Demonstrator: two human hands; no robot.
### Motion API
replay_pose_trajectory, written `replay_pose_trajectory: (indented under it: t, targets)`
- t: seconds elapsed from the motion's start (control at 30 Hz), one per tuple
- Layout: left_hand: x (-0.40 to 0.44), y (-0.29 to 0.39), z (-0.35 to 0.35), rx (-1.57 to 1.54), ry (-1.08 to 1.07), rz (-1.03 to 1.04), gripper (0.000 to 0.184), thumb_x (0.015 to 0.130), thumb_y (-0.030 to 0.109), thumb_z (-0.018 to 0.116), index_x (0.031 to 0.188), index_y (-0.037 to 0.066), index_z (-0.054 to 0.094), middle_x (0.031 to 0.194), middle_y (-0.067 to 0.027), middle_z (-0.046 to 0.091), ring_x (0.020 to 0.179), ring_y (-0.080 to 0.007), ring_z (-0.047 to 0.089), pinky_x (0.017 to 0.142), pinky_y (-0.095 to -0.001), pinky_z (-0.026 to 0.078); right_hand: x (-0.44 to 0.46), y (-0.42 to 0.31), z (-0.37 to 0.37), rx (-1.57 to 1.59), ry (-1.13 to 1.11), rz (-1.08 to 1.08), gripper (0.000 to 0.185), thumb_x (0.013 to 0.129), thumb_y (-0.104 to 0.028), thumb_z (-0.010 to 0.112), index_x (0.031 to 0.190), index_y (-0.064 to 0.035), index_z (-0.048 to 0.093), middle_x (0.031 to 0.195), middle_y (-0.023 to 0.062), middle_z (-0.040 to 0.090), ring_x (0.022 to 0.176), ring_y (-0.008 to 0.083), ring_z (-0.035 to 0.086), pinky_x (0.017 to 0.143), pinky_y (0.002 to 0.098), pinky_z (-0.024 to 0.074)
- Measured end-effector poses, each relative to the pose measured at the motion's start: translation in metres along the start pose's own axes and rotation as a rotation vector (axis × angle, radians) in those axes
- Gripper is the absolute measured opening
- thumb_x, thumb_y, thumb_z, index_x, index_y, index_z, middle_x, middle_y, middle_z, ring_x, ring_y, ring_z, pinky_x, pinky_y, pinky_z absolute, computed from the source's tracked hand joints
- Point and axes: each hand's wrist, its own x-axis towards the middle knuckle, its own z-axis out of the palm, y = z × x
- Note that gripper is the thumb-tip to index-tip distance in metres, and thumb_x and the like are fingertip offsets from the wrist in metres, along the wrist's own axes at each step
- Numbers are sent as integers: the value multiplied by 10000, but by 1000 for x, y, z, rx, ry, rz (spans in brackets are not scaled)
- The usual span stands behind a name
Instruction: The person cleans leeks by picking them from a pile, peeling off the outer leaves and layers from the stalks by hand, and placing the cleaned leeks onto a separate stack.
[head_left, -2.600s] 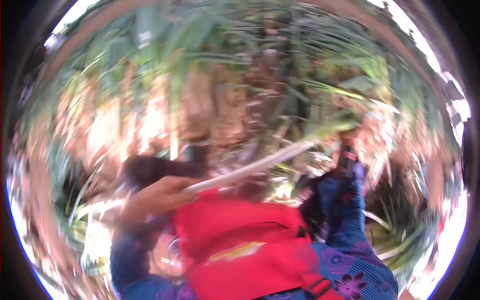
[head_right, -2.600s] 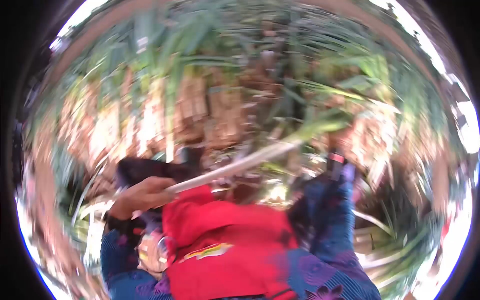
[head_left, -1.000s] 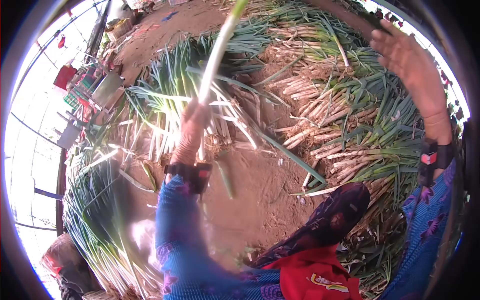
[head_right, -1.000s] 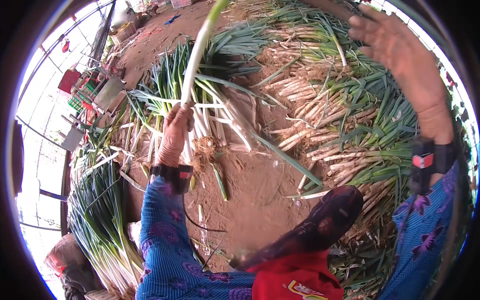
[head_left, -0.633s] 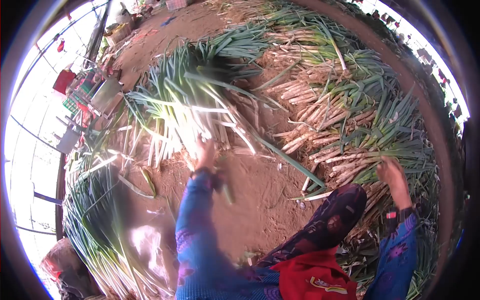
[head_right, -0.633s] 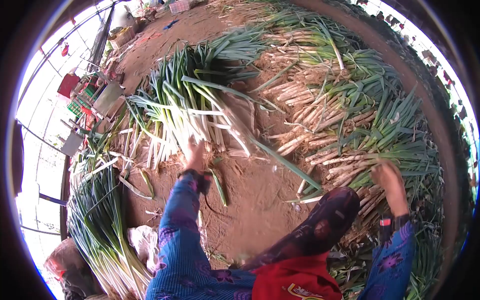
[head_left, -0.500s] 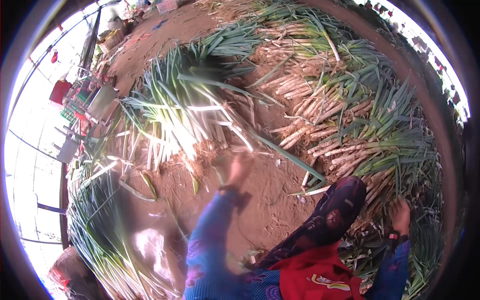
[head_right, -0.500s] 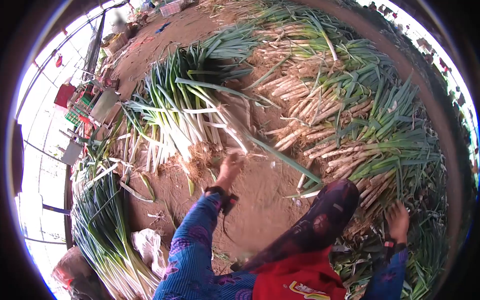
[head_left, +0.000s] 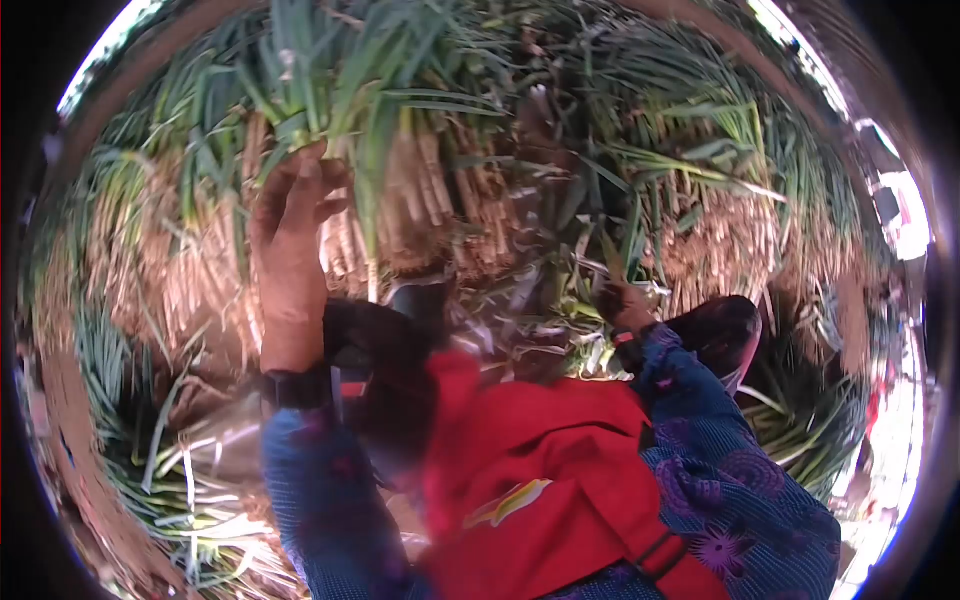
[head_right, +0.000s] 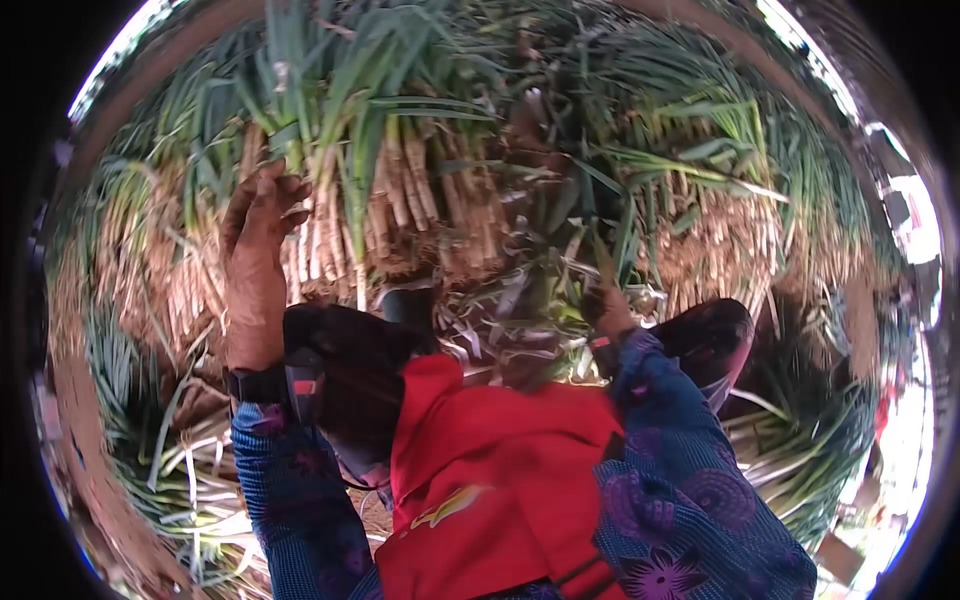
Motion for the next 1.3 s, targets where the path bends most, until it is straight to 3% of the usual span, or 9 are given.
replay_pose_trajectory:
  t: [0.1, 0.33, 0.47, 0.7, 0.83, 0.93, 1.03, 1.1, 1.3]
  targets:
    - [39, -39, 50, -146, -67, -102, 333, 915, 280, 618, 1144, 39, 610, 978, -69, 648, 915, -186, 649, 747, -285, 484, -23, 40, 61, -191, 220, -26, 141, 850, -183, 644, 908, -54, 640, 806, 117, 661, 715, 246, 637, 669, 360, 537]
    - [82, -103, 92, -116, 96, -387, 257, 942, 177, 586, 1164, 50, 603, 952, -52, 656, 910, -199, 660, 755, -326, 507, 6, 63, 187, -609, -35, -19, 277, 904, -272, 583, 1075, -55, 598, 989, 89, 654, 875, 208, 636, 701, 336, 524]
    - [88, -100, 100, -78, 125, -296, 217, 918, 173, 598, 1085, 35, 580, 880, -57, 639, 791, -150, 638, 673, -254, 485, 48, 71, 250, -705, -124, -60, 345, 902, -271, 563, 1160, -42, 586, 985, 81, 652, 871, 175, 628, 707, 297, 505]
    - [93, -101, 106, -29, 149, -257, 204, 939, 187, 572, 1092, 54, 599, 872, -18, 635, 807, -159, 650, 706, -273, 486, 190, 124, 261, -1160, -4, -514, 444, 833, -271, 597, 1180, 6, 590, 874, 68, 650, 800, 201, 623, 677, 313, 473]
    - [96, -106, 109, -133, 116, -277, 195, 953, 176, 557, 1095, 51, 601, 857, -15, 624, 795, -149, 646, 696, -259, 486, 126, 95, 314, -1431, 69, -483, 538, 787, -412, 639, 1127, 3, 603, 865, 162, 622, 850, 233, 635, 672, 342, 481]
    - [93, -103, 116, -52, 130, -315, 200, 959, 180, 549, 1100, 49, 600, 859, -16, 621, 798, -144, 645, 698, -256, 487, 162, 88, 290, -1160, -503, -473, 484, 806, -325, 644, 1190, -36, 591, 1078, 173, 622, 961, 279, 627, 772, 390, 501]
    - [91, -102, 119, -57, 107, -337, 208, 962, 177, 544, 1115, 47, 596, 862, -16, 619, 799, -140, 644, 699, -253, 489, 157, 84, 295, -573, -578, -110, 501, 840, -301, 656, 1278, -89, 536, 1198, 111, 574, 938, 219, 612, 750, 333, 521]
    - [90, -103, 118, -52, 116, -344, 216, 963, 173, 541, 1127, 41, 590, 865, -17, 619, 793, -137, 645, 698, -250, 494, 151, 78, 304, -280, -389, 80, 497, 863, -341, 654, 1262, -71, 529, 1137, 83, 591, 890, 164, 604, 702, 284, 518]
    - [94, -107, 119, -3, 134, -361, 211, 957, 170, 544, 1113, 35, 591, 866, -24, 624, 777, -140, 648, 694, -251, 498, 109, 27, 310, -644, -386, -21, 506, 922, -521, 514, 1074, -45, 597, 805, 9, 505, 671, 100, 472, 575, 225, 441]
